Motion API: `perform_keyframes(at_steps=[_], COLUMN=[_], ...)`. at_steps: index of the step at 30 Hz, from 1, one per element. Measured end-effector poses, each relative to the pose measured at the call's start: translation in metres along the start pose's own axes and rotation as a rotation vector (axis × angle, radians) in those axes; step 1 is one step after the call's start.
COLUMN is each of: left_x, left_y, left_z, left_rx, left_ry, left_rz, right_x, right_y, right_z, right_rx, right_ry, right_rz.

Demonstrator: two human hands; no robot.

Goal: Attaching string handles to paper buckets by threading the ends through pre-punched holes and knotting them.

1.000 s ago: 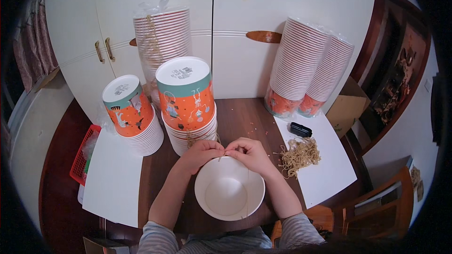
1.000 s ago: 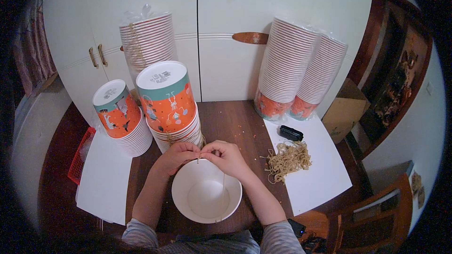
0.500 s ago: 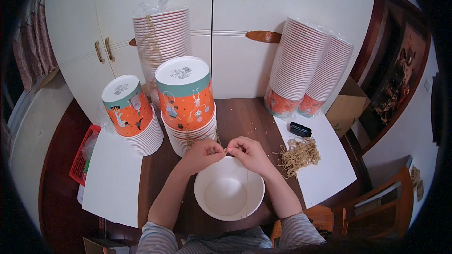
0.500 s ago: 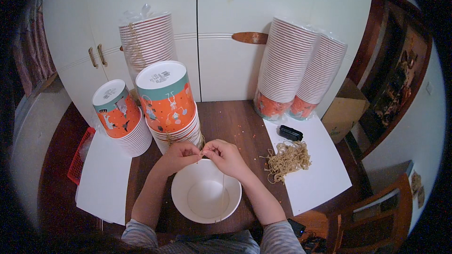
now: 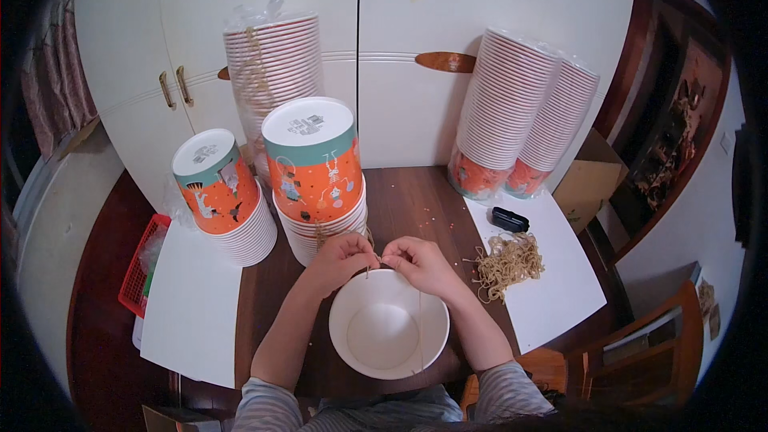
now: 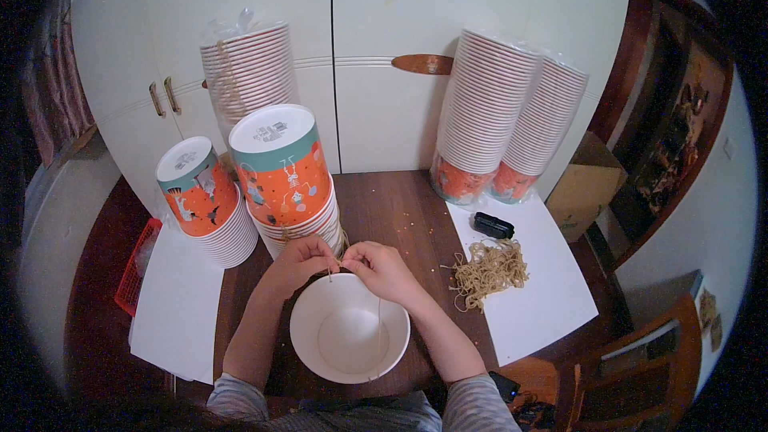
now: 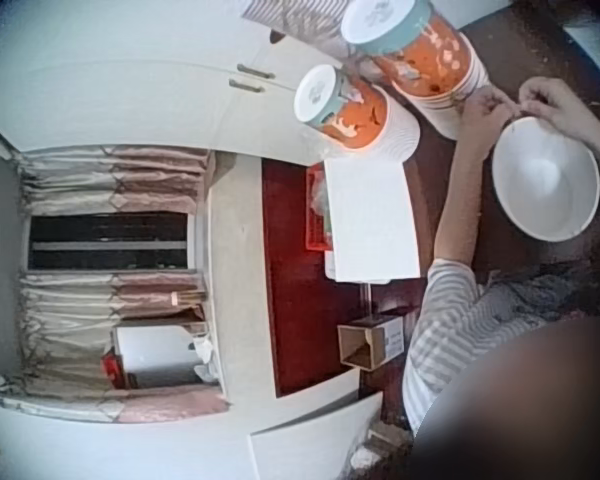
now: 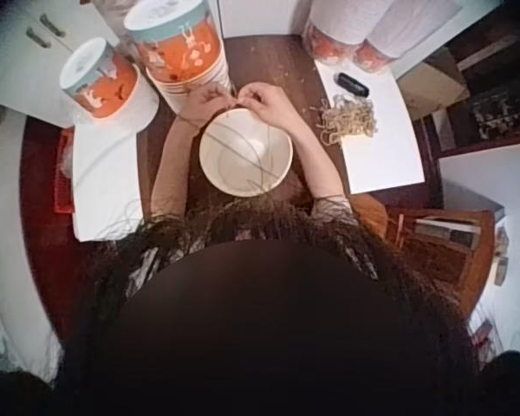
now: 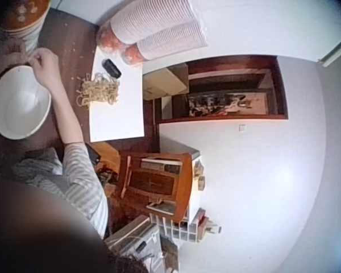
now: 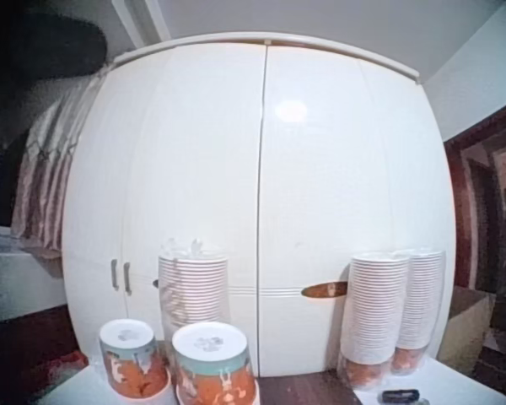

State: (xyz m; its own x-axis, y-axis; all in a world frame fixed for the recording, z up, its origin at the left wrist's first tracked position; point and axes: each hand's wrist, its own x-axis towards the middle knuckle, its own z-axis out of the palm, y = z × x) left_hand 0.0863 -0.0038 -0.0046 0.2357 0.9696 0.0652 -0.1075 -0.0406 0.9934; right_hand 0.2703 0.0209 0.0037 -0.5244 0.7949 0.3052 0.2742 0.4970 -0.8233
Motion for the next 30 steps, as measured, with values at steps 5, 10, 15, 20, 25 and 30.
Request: perform_keyframes(at_steps=[5,10,15,20,25,30], left_x=[-0.001,-0.002,-0.003,-0.001,0.0,0.001], left_y=[-0.002,-0.001,0.001,-0.004,-0.004,-0.009], left_z=[-0.004,0.0,0.006,0.007,0.008,0.006], left_rx=[0.095,0.204,0.278,0.297,0.333,0.356], left_ry=[-0.044,-0.035,0.029,0.063,0.076,0.116], left_rz=[-0.016,-0.012,0.015,0.065,0.083,0.126], right_x=[0.0,0.0,0.0,0.0,0.0,0.0], right_y=[-0.001,-0.004,-0.004,-0.001,0.004,-0.001], right_z=[0.0,0.0,0.001,0.002,0.003,0.002], right_rx=[-0.003,0.027,0.026,0.022,0.053,0.03], right_ry=[0.032,0.047,0.039,0.042,0.023,0.012], right_rz=[-0.003,0.017,0.028,0.027,0.073,0.074])
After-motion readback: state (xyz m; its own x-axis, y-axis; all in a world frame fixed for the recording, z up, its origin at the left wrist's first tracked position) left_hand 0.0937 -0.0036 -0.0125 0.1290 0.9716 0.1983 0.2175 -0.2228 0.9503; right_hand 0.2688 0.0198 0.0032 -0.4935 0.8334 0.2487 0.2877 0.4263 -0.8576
